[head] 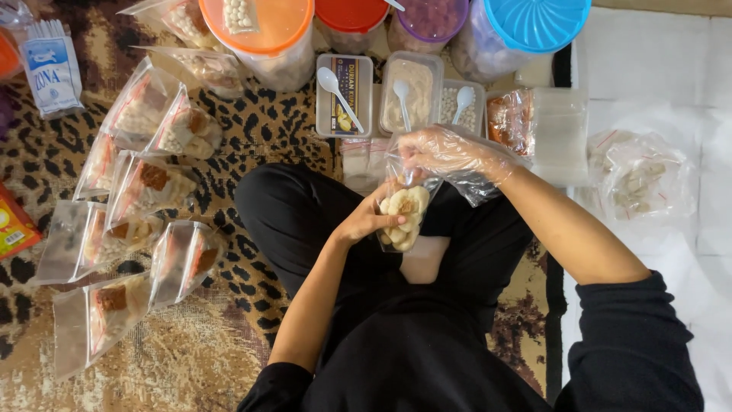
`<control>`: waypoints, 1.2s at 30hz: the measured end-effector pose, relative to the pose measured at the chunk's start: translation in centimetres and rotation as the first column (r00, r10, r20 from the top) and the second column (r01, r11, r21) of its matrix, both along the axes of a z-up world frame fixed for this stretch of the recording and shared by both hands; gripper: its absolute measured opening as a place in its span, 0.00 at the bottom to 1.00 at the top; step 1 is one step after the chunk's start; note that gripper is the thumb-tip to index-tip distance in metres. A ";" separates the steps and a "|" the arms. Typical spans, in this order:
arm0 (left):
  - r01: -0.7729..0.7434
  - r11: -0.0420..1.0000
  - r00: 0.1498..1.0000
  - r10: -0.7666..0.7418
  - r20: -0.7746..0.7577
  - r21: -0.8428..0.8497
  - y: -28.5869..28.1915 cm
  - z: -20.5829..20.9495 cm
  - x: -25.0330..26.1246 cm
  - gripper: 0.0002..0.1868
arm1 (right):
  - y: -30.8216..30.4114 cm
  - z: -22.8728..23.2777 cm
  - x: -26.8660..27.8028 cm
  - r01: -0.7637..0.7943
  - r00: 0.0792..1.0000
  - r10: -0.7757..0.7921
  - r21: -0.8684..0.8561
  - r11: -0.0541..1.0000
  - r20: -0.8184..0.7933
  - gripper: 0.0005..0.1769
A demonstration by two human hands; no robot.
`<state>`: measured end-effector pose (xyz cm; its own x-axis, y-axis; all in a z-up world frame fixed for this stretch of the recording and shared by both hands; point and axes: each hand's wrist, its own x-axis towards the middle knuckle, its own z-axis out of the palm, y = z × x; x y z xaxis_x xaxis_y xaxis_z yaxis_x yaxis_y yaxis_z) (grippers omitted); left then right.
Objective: Manually packaging various snack items from containers into small plastic bags while sitting on the floor.
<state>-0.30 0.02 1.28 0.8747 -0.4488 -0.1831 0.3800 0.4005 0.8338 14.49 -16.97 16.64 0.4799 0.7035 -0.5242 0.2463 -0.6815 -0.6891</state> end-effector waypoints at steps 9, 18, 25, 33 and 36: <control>-0.038 0.999 0.999 0.038 0.015 -0.021 0.1 0.8 0.0 0.35 | 0.4 0.7 0.1 0.013 0.992 -0.024 -0.092 0.996 -0.121 0.16; -0.178 0.984 0.983 0.178 0.047 -0.008 3.7 1.5 4.2 0.34 | 4.5 6.0 6.2 0.014 0.791 -0.290 0.458 0.889 0.539 0.10; -0.368 0.930 0.929 0.367 -0.041 -0.007 5.3 -1.5 7.8 0.44 | 15.1 1.9 13.3 0.094 0.723 -0.400 0.494 0.864 0.563 0.08; -0.377 0.925 0.925 0.374 -0.067 -0.042 5.8 -1.1 9.3 0.37 | 27.7 -7.9 18.8 0.157 0.745 -0.366 0.387 0.909 0.557 0.37; -0.365 0.929 0.929 0.361 -0.081 -0.054 6.1 -1.0 9.6 0.31 | 29.1 -9.6 19.3 0.218 0.793 -0.321 0.251 0.943 0.518 0.36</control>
<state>9.33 6.12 0.31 0.9666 -0.1164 -0.2284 0.2530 0.5760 0.7773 33.84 12.09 7.03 0.8323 0.5542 -0.0037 0.4387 -0.6629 -0.6067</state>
